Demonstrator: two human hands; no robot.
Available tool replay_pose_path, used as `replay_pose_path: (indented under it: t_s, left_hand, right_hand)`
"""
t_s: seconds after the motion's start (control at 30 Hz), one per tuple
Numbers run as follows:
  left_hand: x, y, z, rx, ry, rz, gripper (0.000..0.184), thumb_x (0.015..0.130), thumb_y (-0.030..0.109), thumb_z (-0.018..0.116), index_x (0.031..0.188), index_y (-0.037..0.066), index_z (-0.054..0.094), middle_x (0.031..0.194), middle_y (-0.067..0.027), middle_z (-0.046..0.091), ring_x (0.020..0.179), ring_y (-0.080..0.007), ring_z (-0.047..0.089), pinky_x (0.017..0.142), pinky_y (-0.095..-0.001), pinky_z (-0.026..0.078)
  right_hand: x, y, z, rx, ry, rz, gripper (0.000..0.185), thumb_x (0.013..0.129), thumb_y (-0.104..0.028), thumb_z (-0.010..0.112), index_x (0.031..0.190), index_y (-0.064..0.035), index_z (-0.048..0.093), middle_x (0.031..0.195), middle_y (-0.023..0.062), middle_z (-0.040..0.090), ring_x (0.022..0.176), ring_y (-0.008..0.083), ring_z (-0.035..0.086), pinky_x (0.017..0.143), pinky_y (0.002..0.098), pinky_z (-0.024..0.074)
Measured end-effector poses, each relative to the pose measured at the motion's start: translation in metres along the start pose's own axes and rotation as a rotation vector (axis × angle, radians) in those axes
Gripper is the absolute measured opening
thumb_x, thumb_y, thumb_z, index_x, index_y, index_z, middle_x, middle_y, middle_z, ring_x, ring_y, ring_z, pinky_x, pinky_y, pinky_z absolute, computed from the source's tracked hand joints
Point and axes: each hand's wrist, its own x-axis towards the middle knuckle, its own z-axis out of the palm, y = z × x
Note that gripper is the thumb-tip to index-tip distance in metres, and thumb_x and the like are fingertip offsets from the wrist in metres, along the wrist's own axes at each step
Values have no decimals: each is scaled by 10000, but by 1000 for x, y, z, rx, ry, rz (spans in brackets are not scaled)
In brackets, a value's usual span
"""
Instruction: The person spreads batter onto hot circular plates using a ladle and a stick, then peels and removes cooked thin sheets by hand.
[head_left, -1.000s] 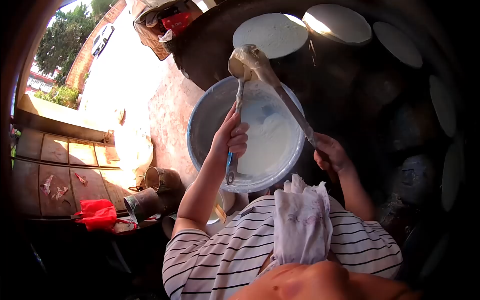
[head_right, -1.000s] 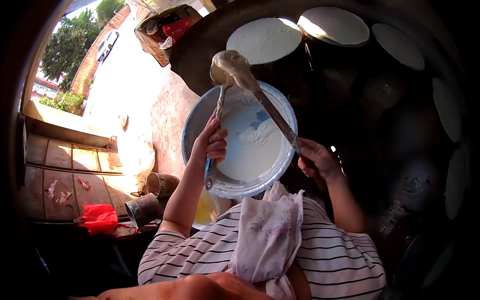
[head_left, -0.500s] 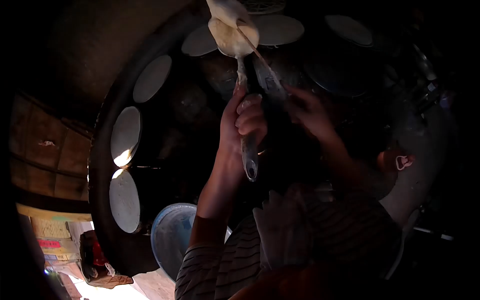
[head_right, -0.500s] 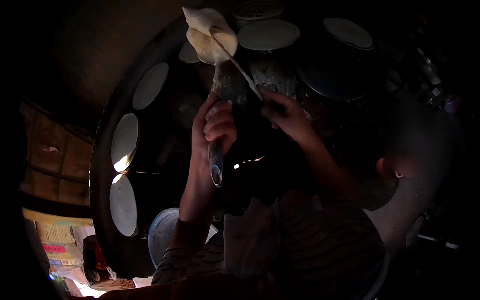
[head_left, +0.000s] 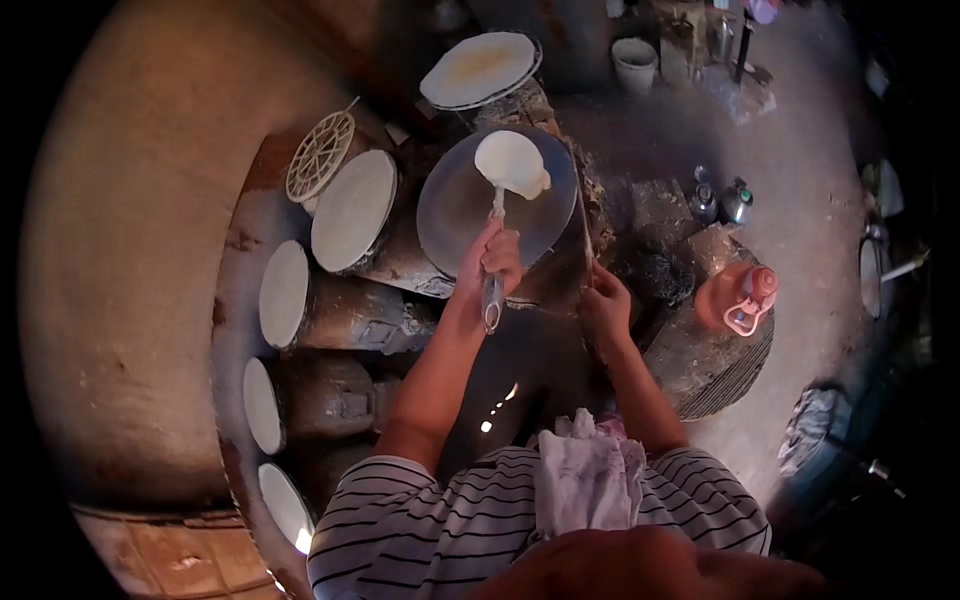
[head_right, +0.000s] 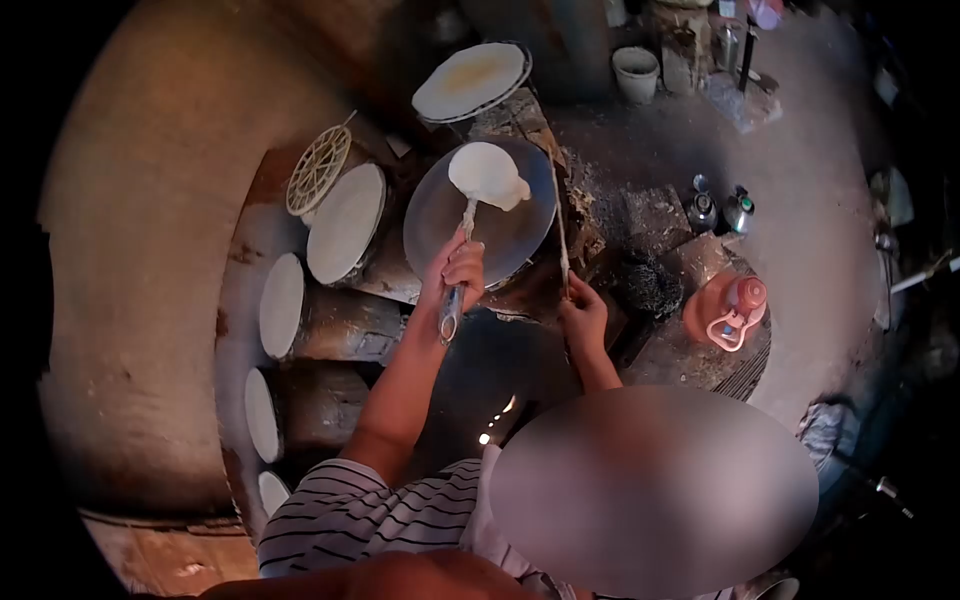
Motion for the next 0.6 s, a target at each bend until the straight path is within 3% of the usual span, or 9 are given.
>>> replay_pose_path:
  t_s: [0.1, 0.13, 0.17, 0.2, 0.27, 0.3, 0.4, 0.5, 0.6]
  left_hand:
    - [31, 13, -7, 392, 219, 142, 191, 972, 213, 477, 840, 85, 527, 589, 21, 381, 403, -48, 356, 346, -189, 306]
    - [34, 20, -10, 524, 264, 173, 157, 967, 206, 490, 1096, 209, 579, 642, 18, 407, 406, -37, 345, 341, -168, 291]
    - [37, 28, -17, 655, 321, 172, 210, 965, 199, 491, 1165, 239, 539, 647, 19, 408, 407, -35, 341, 341, -167, 288]
    - [42, 31, -15, 774, 366, 167, 281, 963, 193, 491, 1233, 268, 499, 651, 21, 409, 408, -32, 338, 340, -166, 285]
    - [55, 51, -13, 1066, 344, 142, 491, 950, 149, 491, 1394, 290, 332, 639, 25, 405, 415, -31, 330, 342, -185, 275]
    - [65, 63, -16, 1142, 340, 155, 515, 947, 139, 490, 1406, 286, 309, 633, 25, 405, 415, -36, 332, 343, -193, 274]
    - [84, 100, -17, 1339, 289, 197, 560, 934, 95, 482, 1431, 259, 285, 589, 33, 383, 412, -56, 343, 351, -223, 275]
    - [83, 148, -15, 1596, 306, 166, 551, 921, 93, 485, 1423, 246, 313, 572, 38, 368, 397, -56, 350, 354, -224, 288]
    - [74, 185, -25, 1763, 305, 219, 563, 900, 86, 511, 1416, 252, 356, 557, 32, 363, 376, -83, 355, 344, -261, 305]
  right_hand:
    - [-3, 21, 10, 114, 53, 24, 512, 759, 85, 534, 1258, -28, 553, 855, -11, 592, 624, 43, 502, 513, 182, 387]
    - [-9, 29, 18, 144, 81, 19, 508, 756, 81, 537, 1250, -36, 562, 843, -20, 576, 616, 45, 495, 497, 190, 387]
    - [-16, 39, 24, 171, 110, 24, 504, 754, 76, 539, 1242, -45, 570, 832, -30, 560, 607, 47, 488, 482, 197, 386]
    - [-19, 32, 29, 34, 102, 40, 490, 719, 78, 557, 1200, -16, 579, 872, 31, 573, 700, 131, 550, 584, 253, 452]
    - [11, 41, 63, -332, 223, -366, 473, 697, 76, 564, 1163, 2, 581, 938, 95, 571, 827, 218, 557, 711, 305, 460]
    - [25, 43, 75, -527, 279, -571, 465, 685, 75, 567, 1145, 11, 582, 972, 126, 570, 890, 261, 561, 774, 330, 464]
    - [39, 22, 103, -782, 368, -623, 452, 664, 71, 569, 1112, 17, 584, 1055, 187, 544, 1034, 352, 498, 910, 382, 408]
    - [10, 61, 99, -1034, 425, -559, 418, 719, 44, 563, 1134, -2, 591, 1048, 182, 553, 1005, 336, 522, 860, 389, 453]
    - [0, 58, 168, -1078, 470, -556, 394, 721, 40, 558, 1105, -26, 611, 1025, 138, 564, 969, 315, 545, 817, 383, 484]
